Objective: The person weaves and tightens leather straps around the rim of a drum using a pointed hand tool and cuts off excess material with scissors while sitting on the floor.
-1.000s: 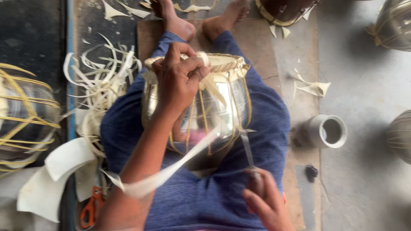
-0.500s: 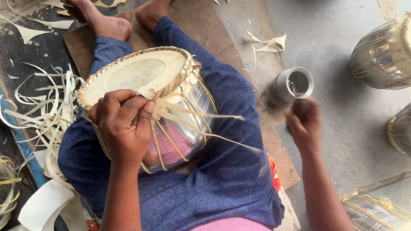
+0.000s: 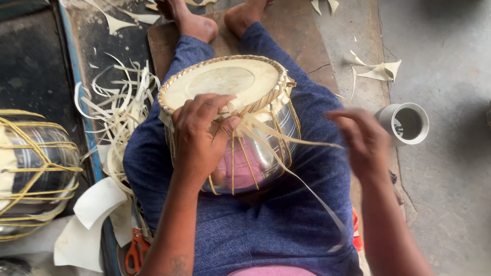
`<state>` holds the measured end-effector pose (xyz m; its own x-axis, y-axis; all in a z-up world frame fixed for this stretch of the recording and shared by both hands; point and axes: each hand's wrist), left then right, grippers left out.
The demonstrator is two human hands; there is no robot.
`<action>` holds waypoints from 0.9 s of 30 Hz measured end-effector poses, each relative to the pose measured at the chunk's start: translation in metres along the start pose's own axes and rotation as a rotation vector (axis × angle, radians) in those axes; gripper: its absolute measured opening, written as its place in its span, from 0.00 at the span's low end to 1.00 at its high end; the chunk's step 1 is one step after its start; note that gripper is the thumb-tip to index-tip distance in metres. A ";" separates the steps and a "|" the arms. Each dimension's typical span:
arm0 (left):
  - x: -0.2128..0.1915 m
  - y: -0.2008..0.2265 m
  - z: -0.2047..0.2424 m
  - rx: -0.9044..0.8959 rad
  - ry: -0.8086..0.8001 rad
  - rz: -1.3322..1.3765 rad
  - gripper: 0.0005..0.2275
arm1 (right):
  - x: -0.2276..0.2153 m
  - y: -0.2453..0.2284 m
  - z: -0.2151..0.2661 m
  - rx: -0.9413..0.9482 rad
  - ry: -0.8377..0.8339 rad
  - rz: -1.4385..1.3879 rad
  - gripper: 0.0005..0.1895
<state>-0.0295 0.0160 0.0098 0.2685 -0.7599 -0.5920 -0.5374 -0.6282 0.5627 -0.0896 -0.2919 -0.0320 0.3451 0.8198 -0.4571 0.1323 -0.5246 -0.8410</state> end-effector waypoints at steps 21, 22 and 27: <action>0.006 -0.012 0.010 0.000 0.101 0.102 0.08 | 0.068 -0.095 -0.038 -0.252 -0.784 -0.736 0.18; 0.005 -0.011 0.011 0.002 0.104 0.113 0.07 | 0.072 -0.089 -0.041 -0.186 -0.737 -0.711 0.18; 0.006 -0.008 0.003 0.047 0.109 0.113 0.04 | 0.061 -0.055 -0.048 -0.145 -0.658 -0.630 0.19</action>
Point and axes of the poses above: each hand's wrist, its own z-axis away from the middle knuckle, its own x-axis out of the palm, y = z × x, and after that the axes turned 4 degrees about y, right-handed
